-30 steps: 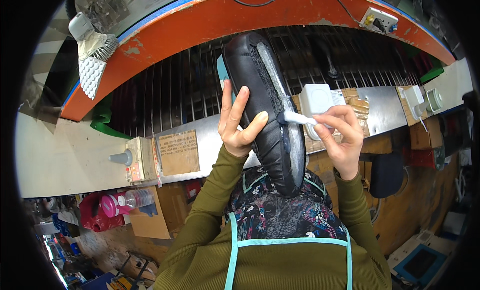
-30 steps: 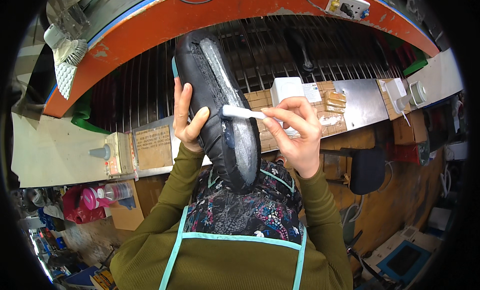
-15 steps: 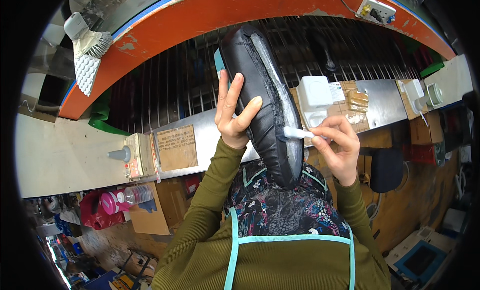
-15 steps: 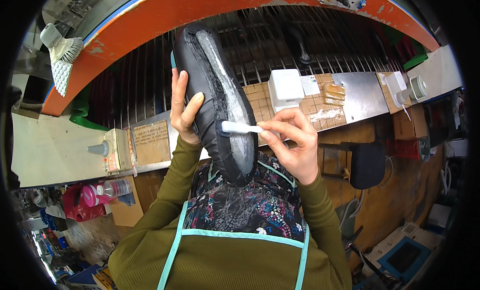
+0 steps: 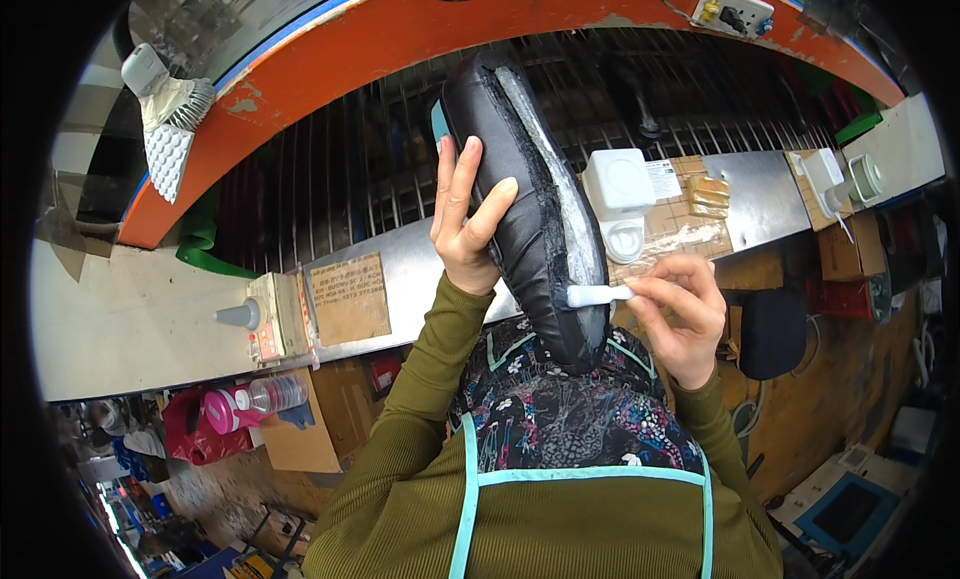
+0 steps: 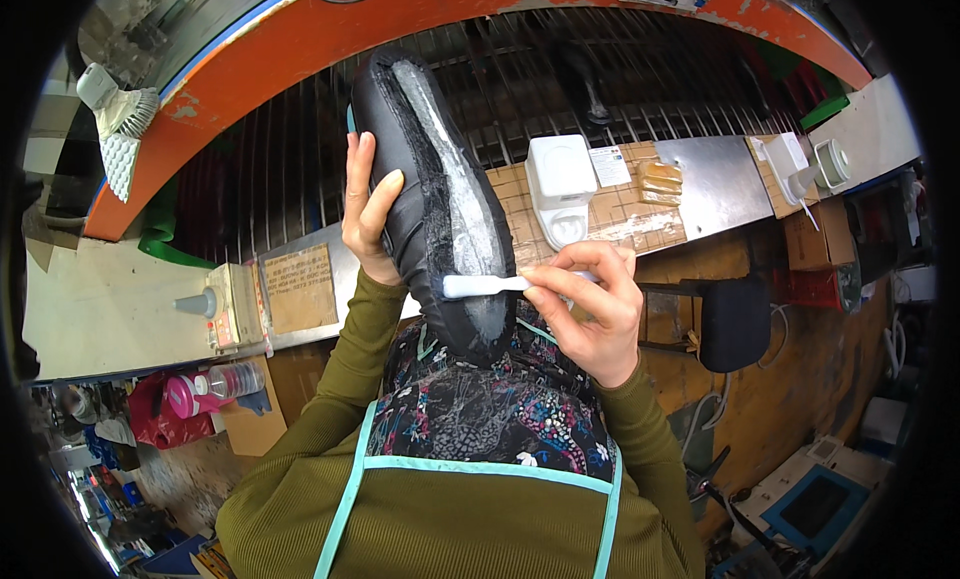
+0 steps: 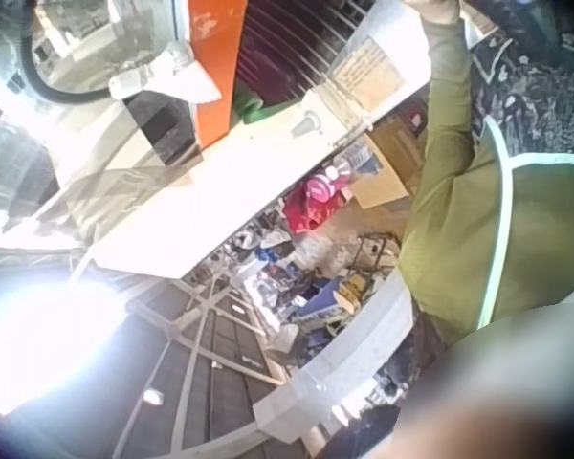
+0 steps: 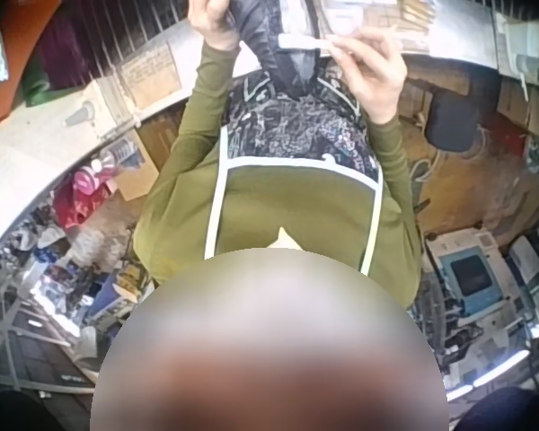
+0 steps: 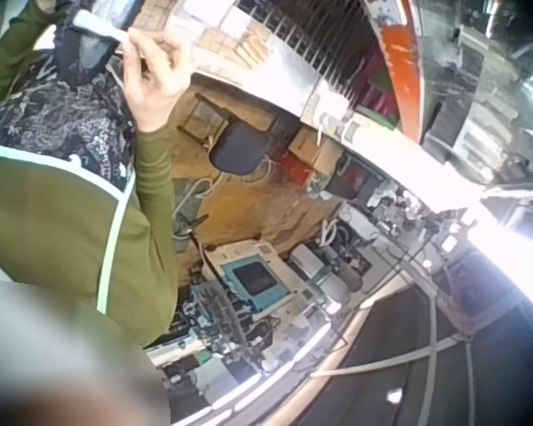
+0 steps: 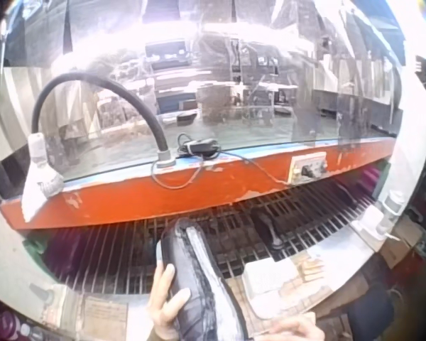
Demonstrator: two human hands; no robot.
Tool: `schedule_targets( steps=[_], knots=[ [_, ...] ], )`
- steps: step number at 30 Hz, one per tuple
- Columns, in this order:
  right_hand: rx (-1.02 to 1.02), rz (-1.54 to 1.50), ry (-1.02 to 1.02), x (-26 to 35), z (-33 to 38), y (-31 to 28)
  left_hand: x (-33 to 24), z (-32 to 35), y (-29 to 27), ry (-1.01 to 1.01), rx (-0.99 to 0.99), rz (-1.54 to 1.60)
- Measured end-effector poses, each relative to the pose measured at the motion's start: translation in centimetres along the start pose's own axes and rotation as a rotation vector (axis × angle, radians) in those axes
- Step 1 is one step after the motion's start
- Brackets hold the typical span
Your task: The person applies a white adhesive to the sole of a black shoe using a small brush. The person repeatedly dips the brush into a container and spreads the adhesive along the shoe's sole and edges.
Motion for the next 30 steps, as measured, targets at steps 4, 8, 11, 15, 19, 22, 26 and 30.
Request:
schedule_targets(
  steps=[4, 8, 11, 15, 19, 22, 26, 30],
  knots=[
    [-0.004, -0.091, -0.136, -0.3, -1.1, -0.9, 0.0, 0.0, 0.6, -0.038, 0.018, 0.019],
    [-0.109, -0.168, 0.227, -4.5, -1.9, 0.1, 0.0, 0.8, 1.7, -0.117, 0.070, -0.046],
    [-0.043, -0.362, 0.337, -5.1, -0.4, 1.2, 0.5, 1.4, 2.2, -0.161, 0.109, -0.094],
    [0.040, -0.419, 0.466, -5.1, 2.4, 0.3, 1.1, 2.7, 2.5, -0.235, 0.165, -0.114],
    [0.019, -0.374, 0.444, -4.6, 3.3, -0.7, 1.7, 3.5, 2.6, -0.272, 0.198, -0.140],
    [-0.004, -0.340, 0.456, -4.8, 3.2, -0.3, 1.8, 3.9, 2.7, -0.284, 0.214, -0.154],
    [0.014, -0.263, 0.427, -4.8, 2.2, 0.2, 1.7, 4.0, 2.6, -0.292, 0.227, -0.145],
    [0.002, -0.142, 0.324, -4.4, 0.8, 0.4, 1.8, 3.9, 2.4, -0.276, 0.232, -0.164]
  ],
)
Point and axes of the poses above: each hand's wrist, its own z-axis away from the middle knuckle, its own y-axis out of the palm, x = y × z, the point moved 8 cm from there along -z, towards the middle knuckle, and after that the axes turned 4 degrees about y, right-handed, at the moved point
